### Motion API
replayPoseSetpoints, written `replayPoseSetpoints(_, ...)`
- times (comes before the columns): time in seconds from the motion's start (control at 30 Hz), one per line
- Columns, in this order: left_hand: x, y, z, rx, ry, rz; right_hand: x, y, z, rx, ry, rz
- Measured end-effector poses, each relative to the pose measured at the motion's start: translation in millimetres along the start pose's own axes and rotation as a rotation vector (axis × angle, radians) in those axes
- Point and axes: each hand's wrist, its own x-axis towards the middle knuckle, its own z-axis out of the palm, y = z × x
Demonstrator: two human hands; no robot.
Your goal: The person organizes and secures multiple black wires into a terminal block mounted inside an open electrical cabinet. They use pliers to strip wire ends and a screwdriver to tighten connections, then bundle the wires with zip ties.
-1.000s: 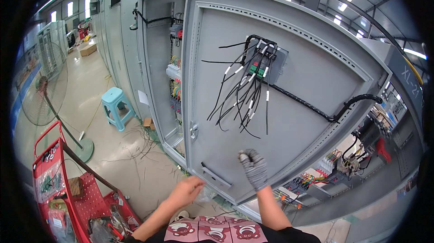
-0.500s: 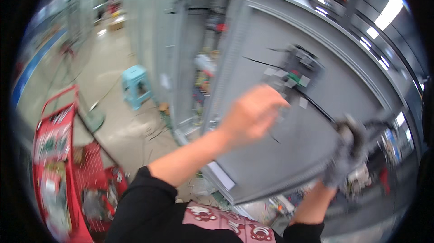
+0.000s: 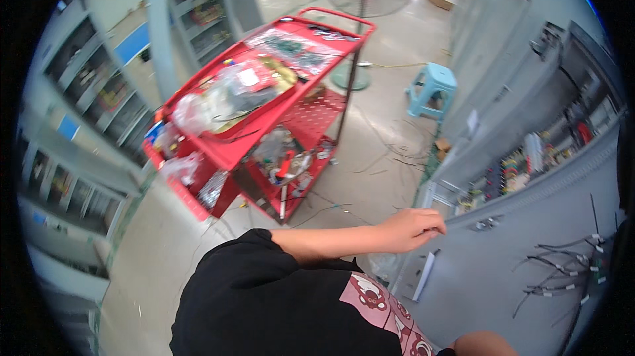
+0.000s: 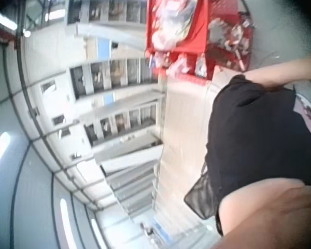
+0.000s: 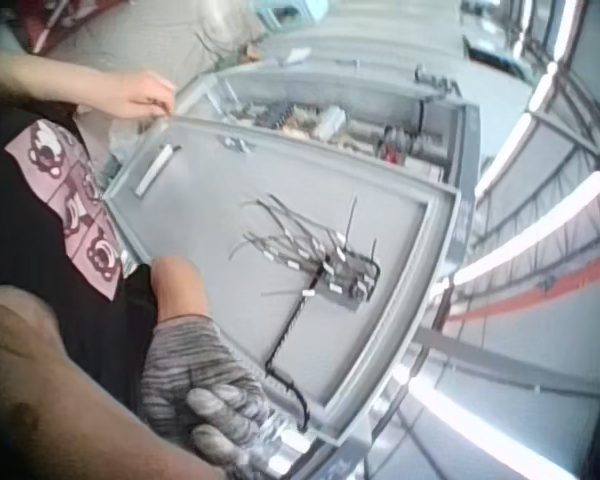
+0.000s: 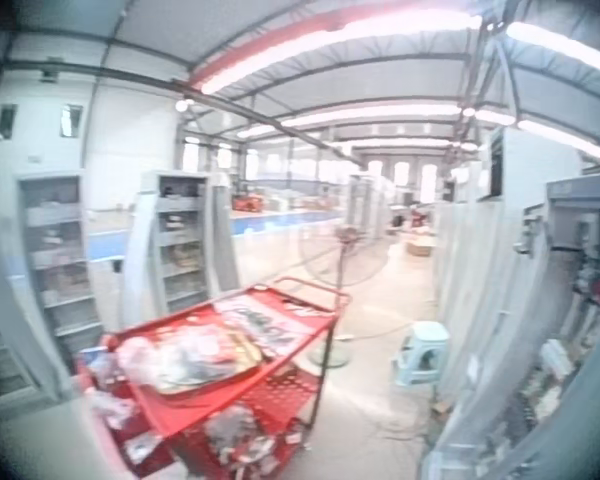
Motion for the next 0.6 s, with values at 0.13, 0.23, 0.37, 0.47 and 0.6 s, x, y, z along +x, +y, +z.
replayPoseSetpoints(0.13, -59.3, 15.4, -32.5, 0.174, 0.116, -0.161, 3.6, 5.0, 16.8, 0.203, 0.068, -0.010)
replayPoseSetpoints(0.23, -83.5, 30.8, -53.3, 0.260, 0.182, -0.205, 6.0, 3.6, 30.1, 0.294, 0.086, -0.022)
replayPoseSetpoints(0.37, -92.0, 33.6, -66.0, 0.368, 0.211, -0.173, 10.3, 4.6, 43.3, 0.378, 0.073, -0.014)
replayPoseSetpoints(0.47, -88.7, 29.0, -64.0, 0.328, 0.163, -0.142, 13.4, 3.7, 55.7, 0.384, 0.059, -0.010)
replayPoseSetpoints(0.6, -96.5, 14.1, -58.3, 0.306, 0.020, -0.142, 19.4, 3.5, 68.6, 0.390, 0.053, 0.002)
